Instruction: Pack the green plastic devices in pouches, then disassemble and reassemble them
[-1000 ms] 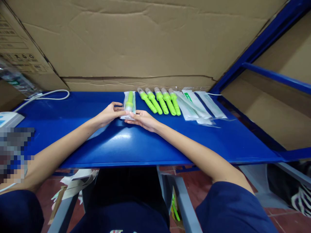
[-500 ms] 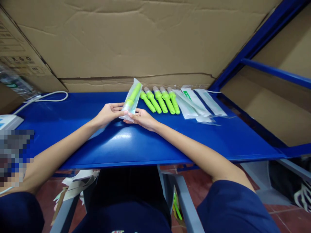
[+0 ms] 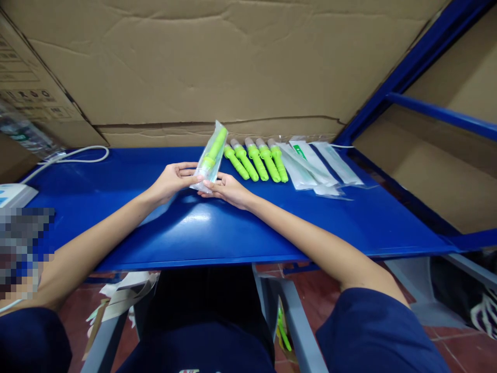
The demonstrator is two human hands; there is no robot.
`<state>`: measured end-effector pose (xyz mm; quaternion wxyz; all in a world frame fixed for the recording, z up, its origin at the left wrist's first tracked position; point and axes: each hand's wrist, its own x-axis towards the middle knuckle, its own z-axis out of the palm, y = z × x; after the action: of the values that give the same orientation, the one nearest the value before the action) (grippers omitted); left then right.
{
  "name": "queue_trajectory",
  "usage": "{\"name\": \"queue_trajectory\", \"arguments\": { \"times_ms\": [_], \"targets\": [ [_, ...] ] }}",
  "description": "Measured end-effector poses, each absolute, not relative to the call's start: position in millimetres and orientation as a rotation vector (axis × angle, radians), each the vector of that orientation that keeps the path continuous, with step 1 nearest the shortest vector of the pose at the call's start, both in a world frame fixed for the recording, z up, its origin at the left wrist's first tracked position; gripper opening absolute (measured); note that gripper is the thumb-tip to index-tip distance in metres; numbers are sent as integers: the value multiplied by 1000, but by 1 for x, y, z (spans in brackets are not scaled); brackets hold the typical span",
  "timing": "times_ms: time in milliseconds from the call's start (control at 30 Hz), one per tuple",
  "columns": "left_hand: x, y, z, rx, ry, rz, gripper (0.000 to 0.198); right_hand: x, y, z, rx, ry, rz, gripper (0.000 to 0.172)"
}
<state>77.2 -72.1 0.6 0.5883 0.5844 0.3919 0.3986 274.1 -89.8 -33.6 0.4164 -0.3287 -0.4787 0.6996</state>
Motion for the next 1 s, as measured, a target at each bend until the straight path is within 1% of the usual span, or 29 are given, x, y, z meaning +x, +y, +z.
{"name": "queue_trajectory", "arguments": {
  "times_ms": [133, 200, 233, 333, 433, 633, 867, 933, 1000],
  "targets": [
    [79, -75, 5, 1384, 977, 953, 83, 273, -91, -34, -816, -1188, 1764, 41],
    [79, -75, 4, 1409, 963, 989, 82, 273, -91, -33, -798, -1187, 1771, 42],
    [79, -75, 4, 1436, 945, 1002, 76, 274, -91, -32, -792, -1189, 1774, 43],
    [79, -72, 1, 1578, 919, 1010, 49, 275, -91, -32, -799, -1197, 1772, 42],
    [77, -70, 0, 1701, 974, 981, 41, 275, -90, -31, -806, -1205, 1779, 40],
    [75, -69, -1, 1693, 991, 905, 42, 274, -92, -28, -788, -1193, 1810, 36],
    [81, -75, 2, 1512, 953, 1054, 42, 274, -93, -25, -828, -1229, 1806, 33],
    [81, -76, 1, 1476, 961, 1057, 44, 275, -92, -25, -848, -1261, 1816, 36],
    [81, -76, 0, 1439, 956, 1048, 45, 276, -90, -25, -856, -1311, 1819, 44]
  ]
}}
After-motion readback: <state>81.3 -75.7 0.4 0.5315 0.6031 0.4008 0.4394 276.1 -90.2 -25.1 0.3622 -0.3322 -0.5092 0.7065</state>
